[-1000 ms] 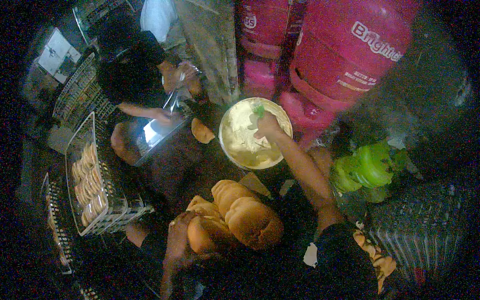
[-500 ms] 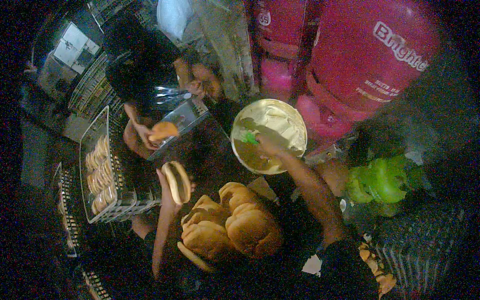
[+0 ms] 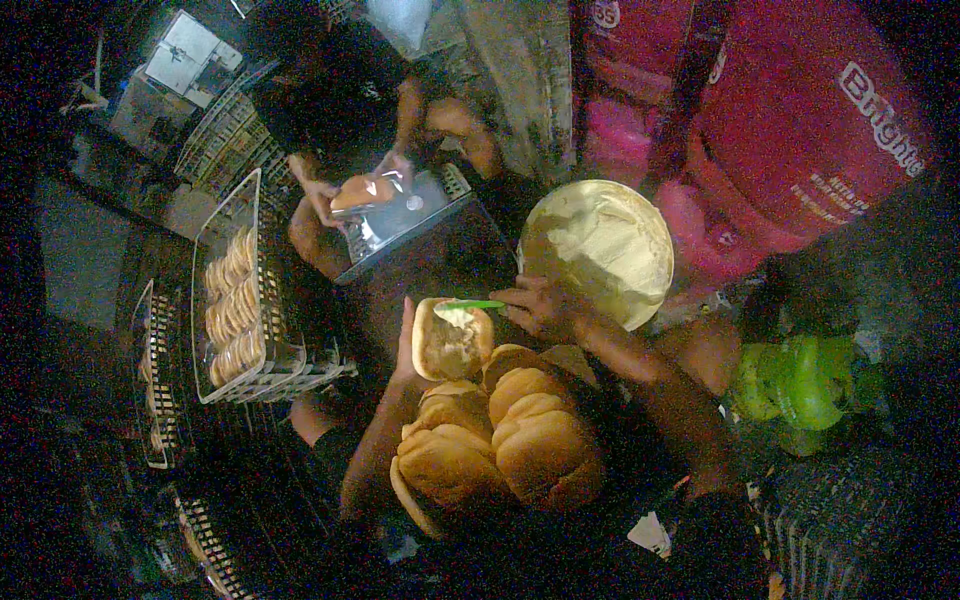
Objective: The person scoops a creamy spread from a large tub with a green spatula and spreads it onto sliced bread rolls. The person repeatedly picks up rolls, applies the spread, and places them back on the table. Another person nearby uses a bread slicer to cut additional rolls.
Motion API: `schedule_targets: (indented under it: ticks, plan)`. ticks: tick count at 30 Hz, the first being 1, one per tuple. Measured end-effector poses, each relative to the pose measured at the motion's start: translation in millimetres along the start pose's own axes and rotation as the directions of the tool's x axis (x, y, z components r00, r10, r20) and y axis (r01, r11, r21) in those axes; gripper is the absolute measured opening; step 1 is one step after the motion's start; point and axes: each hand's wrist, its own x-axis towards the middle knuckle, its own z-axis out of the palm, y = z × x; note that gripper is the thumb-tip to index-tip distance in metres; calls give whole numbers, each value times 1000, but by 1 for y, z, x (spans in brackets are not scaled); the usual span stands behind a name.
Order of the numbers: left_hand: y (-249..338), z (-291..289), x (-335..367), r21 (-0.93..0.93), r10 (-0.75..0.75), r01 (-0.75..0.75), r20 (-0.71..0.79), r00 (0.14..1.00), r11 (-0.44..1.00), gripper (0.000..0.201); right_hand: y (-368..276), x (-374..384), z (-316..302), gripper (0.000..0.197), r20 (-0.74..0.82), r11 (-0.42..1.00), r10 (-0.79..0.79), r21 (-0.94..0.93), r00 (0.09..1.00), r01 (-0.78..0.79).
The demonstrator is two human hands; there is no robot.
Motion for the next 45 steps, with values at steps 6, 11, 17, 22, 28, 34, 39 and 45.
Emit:
schedule_targets:
  ticks: [6, 11, 17, 22, 28, 34, 39, 45]
  plan:
    - [2, -39, 5, 204, 227, -172, -289, 930, 964, 51, -40, 15, 24, 40, 88, 839, -279, -463, 956, 287]
    - [-13, -47, 6, 233, 423, -396, -78, 903, 888, 49, -25, 17, 31, 37, 30, 834, -256, -498, 966, 236]
    - [-3, -62, 18, 55, 301, -297, -121, 946, 953, 52, -35, 11, 26, 39, 24, 742, -355, -601, 935, 297]
    - [7, -74, 32, 55, 320, -317, -271, 908, 947, 48, -9, -3, -1, 41, -35, 877, -27, -480, 999, 6]
    - [61, -143, 78, 249, 631, -584, -199, 750, 773, 40, 19, -20, -63, 36, -255, 905, 182, -335, 950, -263]
    - [37, -158, 143, 698, 536, 110, 429, 727, -707, 42, 47, -42, -61, 32, -216, 902, 257, -297, 942, -314]
    - [40, -89, 190, 462, 110, 77, 45, 993, -883, 40, 52, -51, -66, 33, -182, 890, 293, -308, 939, -338]
    - [63, -100, 206, 844, 232, -75, 230, 945, -531, 39, 63, -38, -52, 34, -258, 870, 280, -339, 925, -357]
